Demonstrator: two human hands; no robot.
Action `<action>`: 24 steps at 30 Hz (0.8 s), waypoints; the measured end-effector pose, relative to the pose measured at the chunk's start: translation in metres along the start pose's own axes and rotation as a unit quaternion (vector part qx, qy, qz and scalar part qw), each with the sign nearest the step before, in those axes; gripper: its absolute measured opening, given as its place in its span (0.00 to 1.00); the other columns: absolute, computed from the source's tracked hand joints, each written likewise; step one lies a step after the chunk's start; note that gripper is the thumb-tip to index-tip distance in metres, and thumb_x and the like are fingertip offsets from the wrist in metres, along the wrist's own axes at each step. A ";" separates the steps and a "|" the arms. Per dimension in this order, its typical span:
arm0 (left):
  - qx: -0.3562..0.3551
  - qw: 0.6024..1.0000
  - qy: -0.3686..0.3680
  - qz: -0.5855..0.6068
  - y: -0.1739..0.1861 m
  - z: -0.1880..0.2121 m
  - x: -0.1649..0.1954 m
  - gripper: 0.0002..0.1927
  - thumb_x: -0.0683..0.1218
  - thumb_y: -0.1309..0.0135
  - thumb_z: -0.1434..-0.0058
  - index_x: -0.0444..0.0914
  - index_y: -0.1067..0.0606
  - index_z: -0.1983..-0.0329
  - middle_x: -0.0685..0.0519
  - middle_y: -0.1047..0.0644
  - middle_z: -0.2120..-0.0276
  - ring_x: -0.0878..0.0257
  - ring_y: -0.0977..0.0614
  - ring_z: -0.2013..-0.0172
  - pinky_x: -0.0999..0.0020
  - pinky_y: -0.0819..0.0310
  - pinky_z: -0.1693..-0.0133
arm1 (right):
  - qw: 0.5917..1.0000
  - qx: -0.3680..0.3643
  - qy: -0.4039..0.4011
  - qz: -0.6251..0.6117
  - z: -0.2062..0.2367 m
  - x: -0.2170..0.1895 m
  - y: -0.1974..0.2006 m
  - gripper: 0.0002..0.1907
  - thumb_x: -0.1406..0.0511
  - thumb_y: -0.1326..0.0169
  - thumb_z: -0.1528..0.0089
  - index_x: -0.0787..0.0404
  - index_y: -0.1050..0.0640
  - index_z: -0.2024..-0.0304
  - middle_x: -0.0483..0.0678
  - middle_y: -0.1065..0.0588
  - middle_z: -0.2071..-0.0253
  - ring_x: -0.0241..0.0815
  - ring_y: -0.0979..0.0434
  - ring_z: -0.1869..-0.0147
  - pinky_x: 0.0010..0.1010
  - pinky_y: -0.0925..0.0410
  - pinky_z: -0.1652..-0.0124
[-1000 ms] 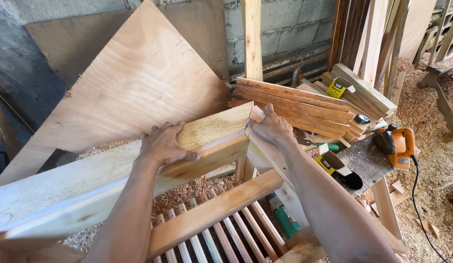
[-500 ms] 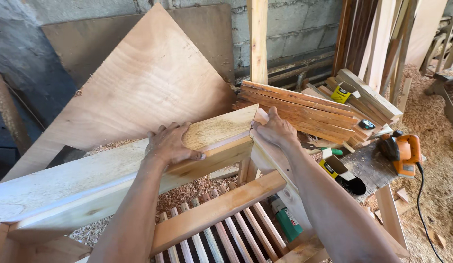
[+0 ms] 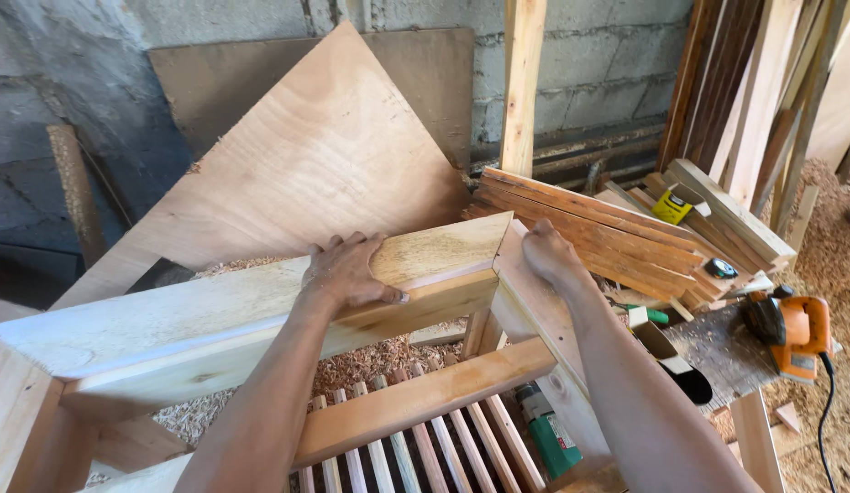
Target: The person fits a wooden plank into a slatted wooden frame, repeatedly adjusting and tapping it into place. They then use a power planer to smooth the plank's edge before reinserting it into the frame.
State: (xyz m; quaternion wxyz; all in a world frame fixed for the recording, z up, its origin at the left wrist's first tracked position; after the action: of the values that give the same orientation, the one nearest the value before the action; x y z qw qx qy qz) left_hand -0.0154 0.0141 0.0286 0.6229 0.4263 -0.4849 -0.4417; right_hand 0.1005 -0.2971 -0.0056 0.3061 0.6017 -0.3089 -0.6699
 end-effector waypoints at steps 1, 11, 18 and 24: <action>-0.003 1.000 0.003 0.005 -0.002 -0.001 -0.002 0.65 0.72 0.28 0.72 0.57 0.40 0.27 0.60 0.32 0.32 0.55 0.35 0.30 0.38 0.52 0.29 | 1.000 0.000 -0.013 0.005 -0.001 0.000 0.000 0.24 0.60 0.61 0.36 0.58 0.29 0.39 0.62 0.27 0.38 0.60 0.29 0.33 0.47 0.38 0.36; 0.087 0.993 -0.080 0.017 -0.008 0.004 -0.019 0.61 0.71 0.29 0.74 0.47 0.31 0.34 0.46 0.27 0.39 0.41 0.30 0.37 0.34 0.41 0.38 | 0.964 0.096 0.197 0.154 0.031 -0.083 -0.047 0.23 0.49 0.52 0.36 0.53 0.24 0.44 0.60 0.31 0.36 0.61 0.40 0.27 0.62 0.47 0.33; 0.036 0.998 -0.026 0.048 0.007 0.029 -0.006 0.48 0.63 0.32 0.64 0.49 0.30 0.37 0.53 0.26 0.40 0.47 0.32 0.34 0.35 0.47 0.33 | 0.937 -0.021 0.291 0.192 0.043 -0.137 -0.148 0.23 0.51 0.64 0.26 0.53 0.26 0.39 0.54 0.23 0.45 0.51 0.27 0.35 0.50 0.42 0.33; 0.048 0.996 -0.028 0.069 0.011 0.039 -0.010 0.49 0.56 0.35 0.64 0.45 0.33 0.34 0.50 0.24 0.42 0.49 0.27 0.38 0.40 0.41 0.34 | 0.928 0.044 0.349 0.125 0.044 -0.127 -0.149 0.27 0.53 0.63 0.31 0.54 0.32 0.33 0.53 0.25 0.42 0.51 0.31 0.34 0.49 0.44 0.36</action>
State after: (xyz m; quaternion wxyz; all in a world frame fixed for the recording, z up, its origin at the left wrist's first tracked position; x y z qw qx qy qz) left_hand -0.0539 0.0228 0.0433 0.6165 0.4091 -0.5511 -0.3859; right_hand 0.0618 -0.1035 -0.0400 0.4490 0.7671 -0.2844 -0.3594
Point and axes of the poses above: each hand's wrist, its own z-axis away from the middle knuckle, its own y-axis out of the back of the hand, x = y × z, the point moved 1 cm from there along -z, towards the middle knuckle
